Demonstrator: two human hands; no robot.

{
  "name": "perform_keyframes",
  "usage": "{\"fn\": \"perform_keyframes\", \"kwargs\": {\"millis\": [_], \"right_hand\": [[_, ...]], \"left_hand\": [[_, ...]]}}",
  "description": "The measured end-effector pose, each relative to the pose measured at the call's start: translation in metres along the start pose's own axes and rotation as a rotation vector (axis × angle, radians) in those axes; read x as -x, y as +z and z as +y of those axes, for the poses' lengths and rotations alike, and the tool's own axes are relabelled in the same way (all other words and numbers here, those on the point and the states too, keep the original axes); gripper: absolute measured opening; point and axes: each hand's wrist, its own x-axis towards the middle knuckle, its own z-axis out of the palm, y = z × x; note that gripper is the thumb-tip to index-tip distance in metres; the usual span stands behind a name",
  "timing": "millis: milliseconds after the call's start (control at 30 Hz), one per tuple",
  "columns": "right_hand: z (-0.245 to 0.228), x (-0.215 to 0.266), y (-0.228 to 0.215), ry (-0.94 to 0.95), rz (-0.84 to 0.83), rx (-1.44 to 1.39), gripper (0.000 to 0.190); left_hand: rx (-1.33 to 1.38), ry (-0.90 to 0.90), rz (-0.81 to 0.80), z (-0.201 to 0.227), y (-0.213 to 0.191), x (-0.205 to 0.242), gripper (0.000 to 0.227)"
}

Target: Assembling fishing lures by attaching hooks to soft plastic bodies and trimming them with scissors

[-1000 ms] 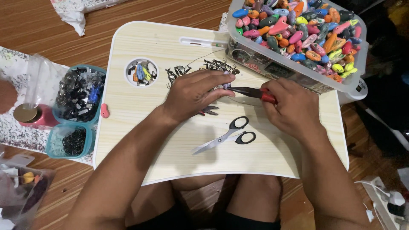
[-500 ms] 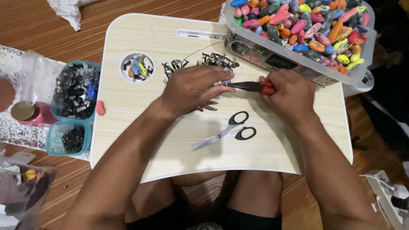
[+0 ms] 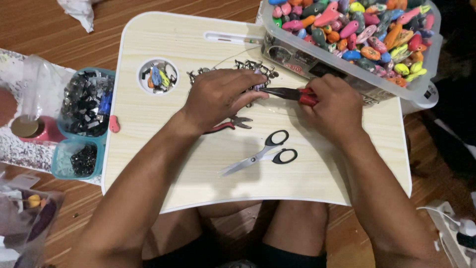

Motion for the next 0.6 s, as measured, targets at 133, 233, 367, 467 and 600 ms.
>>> {"fn": "perform_keyframes", "kwargs": {"millis": [133, 233, 367, 467, 600], "right_hand": [[-0.011, -0.007, -0.011, -0.022, 0.014, -0.066, 0.023], [-0.014, -0.009, -0.018, -0.031, -0.029, -0.115, 0.021], [-0.014, -0.007, -0.025, -0.039, -0.091, -0.117, 0.025], [-0.015, -0.006, -0.029, -0.009, -0.123, -0.156, 0.024], [-0.016, -0.003, -0.029, 0.041, -0.157, -0.188, 0.023]], "left_hand": [[0.013, -0.036, 0.003, -0.001, -0.005, -0.005, 0.020], [0.068, -0.063, -0.002, -0.003, -0.003, -0.004, 0.022], [0.166, -0.073, -0.023, 0.005, -0.008, -0.006, 0.022], [0.202, -0.062, -0.027, 0.012, -0.012, -0.011, 0.022], [0.195, -0.048, -0.019, 0.013, -0.010, -0.010, 0.022]]}}
